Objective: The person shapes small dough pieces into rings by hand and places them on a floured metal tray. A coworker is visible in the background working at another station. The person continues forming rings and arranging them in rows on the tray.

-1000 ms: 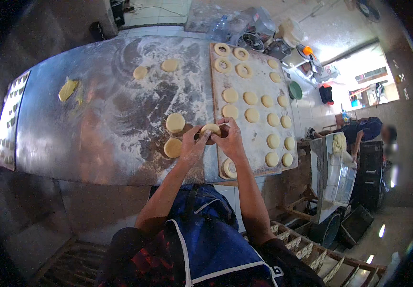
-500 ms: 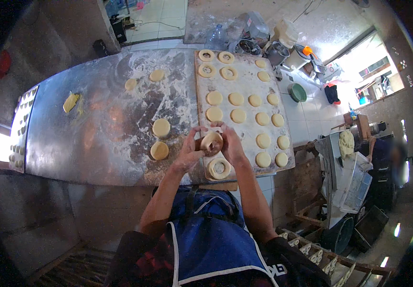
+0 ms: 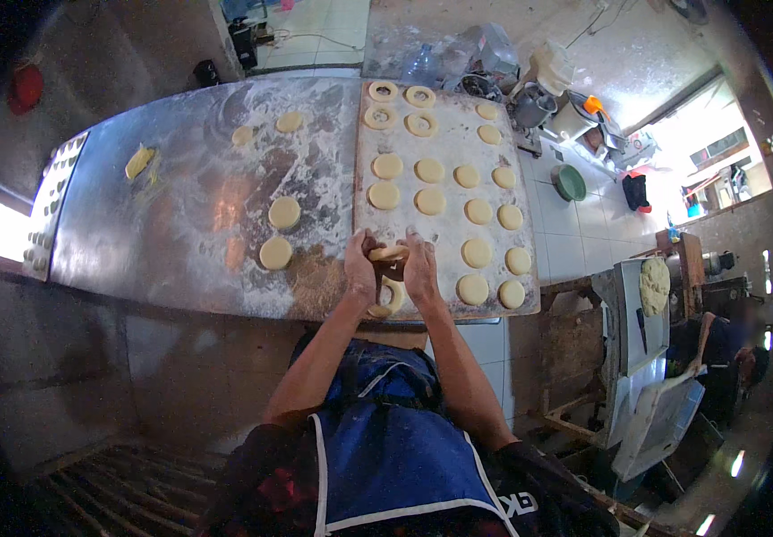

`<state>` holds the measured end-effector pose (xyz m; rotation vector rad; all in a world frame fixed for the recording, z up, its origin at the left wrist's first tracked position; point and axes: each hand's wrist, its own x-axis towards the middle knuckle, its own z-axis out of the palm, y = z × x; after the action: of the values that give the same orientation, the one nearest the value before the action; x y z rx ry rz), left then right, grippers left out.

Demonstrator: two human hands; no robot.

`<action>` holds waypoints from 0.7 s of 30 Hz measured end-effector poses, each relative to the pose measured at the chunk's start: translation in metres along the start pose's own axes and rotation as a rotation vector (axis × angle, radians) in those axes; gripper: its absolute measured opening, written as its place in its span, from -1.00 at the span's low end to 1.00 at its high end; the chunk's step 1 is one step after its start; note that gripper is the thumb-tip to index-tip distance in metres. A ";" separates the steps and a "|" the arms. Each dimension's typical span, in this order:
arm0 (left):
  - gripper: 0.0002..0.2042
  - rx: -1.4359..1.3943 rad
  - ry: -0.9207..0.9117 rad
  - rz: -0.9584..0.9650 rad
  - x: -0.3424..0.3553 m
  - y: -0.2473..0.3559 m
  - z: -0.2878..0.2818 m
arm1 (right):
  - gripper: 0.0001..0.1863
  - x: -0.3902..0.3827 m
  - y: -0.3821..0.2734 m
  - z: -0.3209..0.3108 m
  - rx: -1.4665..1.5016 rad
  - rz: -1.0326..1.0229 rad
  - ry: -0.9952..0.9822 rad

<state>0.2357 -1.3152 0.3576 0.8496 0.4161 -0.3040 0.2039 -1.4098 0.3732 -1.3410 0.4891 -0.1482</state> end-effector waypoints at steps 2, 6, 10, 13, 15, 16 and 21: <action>-0.69 0.501 -0.146 0.401 -0.002 -0.004 -0.004 | -0.33 -0.002 0.005 -0.006 -0.168 0.000 -0.089; -0.70 0.423 -0.168 0.149 0.001 -0.016 -0.015 | -0.32 0.005 0.020 -0.022 -0.339 -0.198 -0.148; -0.70 0.540 -0.297 0.399 0.014 -0.028 -0.025 | -0.33 0.003 0.028 -0.029 -0.474 -0.073 -0.129; -0.73 0.980 -0.200 0.703 0.014 -0.038 -0.032 | -0.35 -0.007 0.021 -0.030 -0.454 -0.087 -0.218; -0.73 0.344 -0.144 0.269 0.009 -0.042 -0.034 | -0.35 -0.014 0.013 -0.030 -0.354 -0.217 -0.183; -0.72 -0.136 -0.186 -0.064 0.006 -0.043 -0.033 | -0.35 -0.016 0.009 -0.030 -0.297 -0.297 -0.222; -0.74 0.599 -0.231 0.437 -0.006 -0.030 -0.018 | -0.37 -0.017 0.003 -0.030 -0.448 -0.198 -0.225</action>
<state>0.2137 -1.3193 0.3298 1.4435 -0.0959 -0.1131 0.1760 -1.4295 0.3704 -1.8214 0.2008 -0.0492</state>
